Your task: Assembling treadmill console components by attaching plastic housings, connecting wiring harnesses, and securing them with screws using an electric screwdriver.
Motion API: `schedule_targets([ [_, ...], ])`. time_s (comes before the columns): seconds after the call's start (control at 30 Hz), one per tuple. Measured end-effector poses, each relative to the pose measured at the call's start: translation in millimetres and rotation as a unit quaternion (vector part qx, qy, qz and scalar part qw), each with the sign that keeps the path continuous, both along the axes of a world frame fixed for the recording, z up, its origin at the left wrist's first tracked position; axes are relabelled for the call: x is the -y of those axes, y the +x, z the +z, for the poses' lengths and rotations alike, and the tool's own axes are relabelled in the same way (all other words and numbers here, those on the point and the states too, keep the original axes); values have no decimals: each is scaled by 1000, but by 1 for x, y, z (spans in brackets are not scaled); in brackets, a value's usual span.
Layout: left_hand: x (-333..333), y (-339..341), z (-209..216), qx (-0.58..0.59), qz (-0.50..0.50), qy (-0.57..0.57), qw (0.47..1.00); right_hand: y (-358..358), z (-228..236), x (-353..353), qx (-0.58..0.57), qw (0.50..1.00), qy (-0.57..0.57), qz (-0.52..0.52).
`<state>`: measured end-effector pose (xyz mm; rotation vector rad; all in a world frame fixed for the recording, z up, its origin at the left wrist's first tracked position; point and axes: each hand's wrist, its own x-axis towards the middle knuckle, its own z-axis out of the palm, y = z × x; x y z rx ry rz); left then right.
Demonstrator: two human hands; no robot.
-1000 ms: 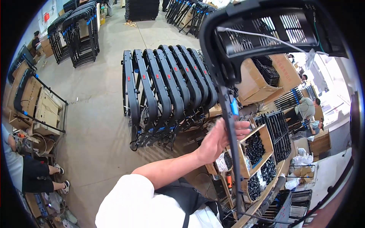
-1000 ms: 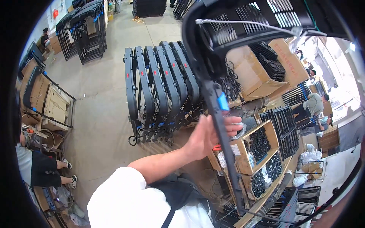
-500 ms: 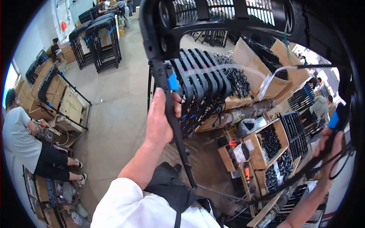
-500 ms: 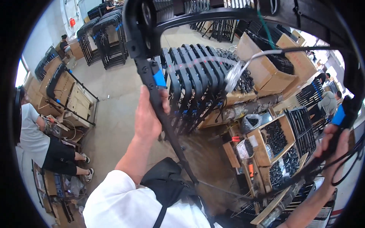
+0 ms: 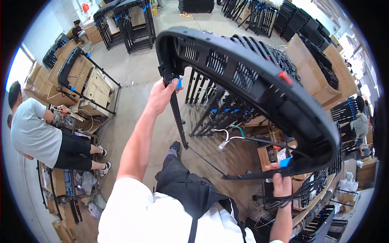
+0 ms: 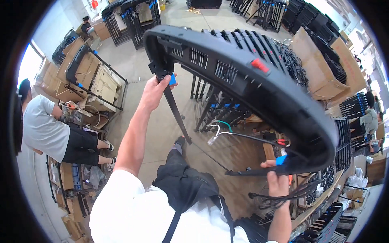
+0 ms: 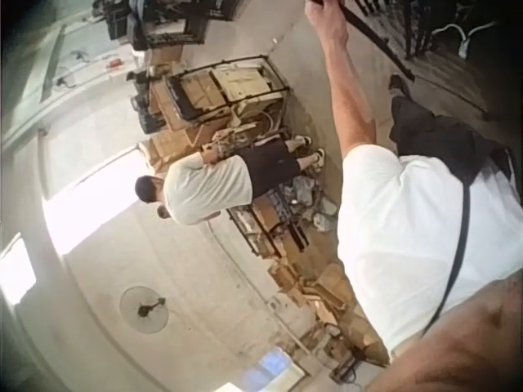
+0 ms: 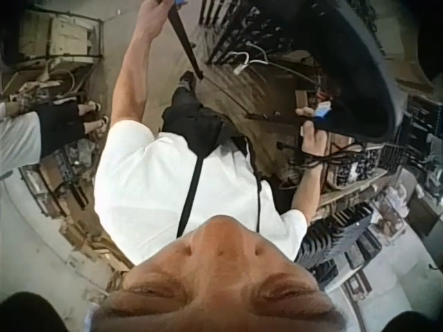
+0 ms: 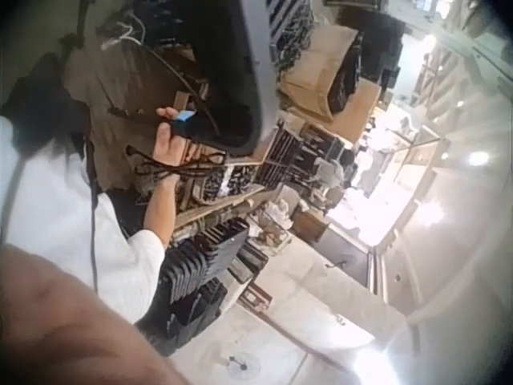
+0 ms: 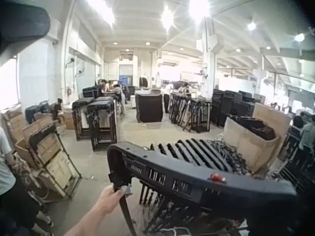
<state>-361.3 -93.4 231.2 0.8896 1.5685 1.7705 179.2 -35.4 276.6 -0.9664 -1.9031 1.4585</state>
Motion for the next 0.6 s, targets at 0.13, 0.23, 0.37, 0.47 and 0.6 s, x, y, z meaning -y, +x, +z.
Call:
schedule_targets([
  [0.13,-33,-85,-61,26,-8,5,1000,-86,-58,9,29,996,-80,-26],
  [0.23,-67,-163,-104,7,-20,-47,999,-153,-107,9,42,991,-117,-54],
  [0.37,-122,-230,-129,13,-57,-141,988,-235,-156,12,60,981,-150,-107],
  [0.47,-166,-290,-144,2,-104,-191,976,-294,-204,11,20,961,-205,-183],
  [0.6,-222,-332,-165,-44,-145,-257,954,-357,-211,3,46,955,-220,-192],
])
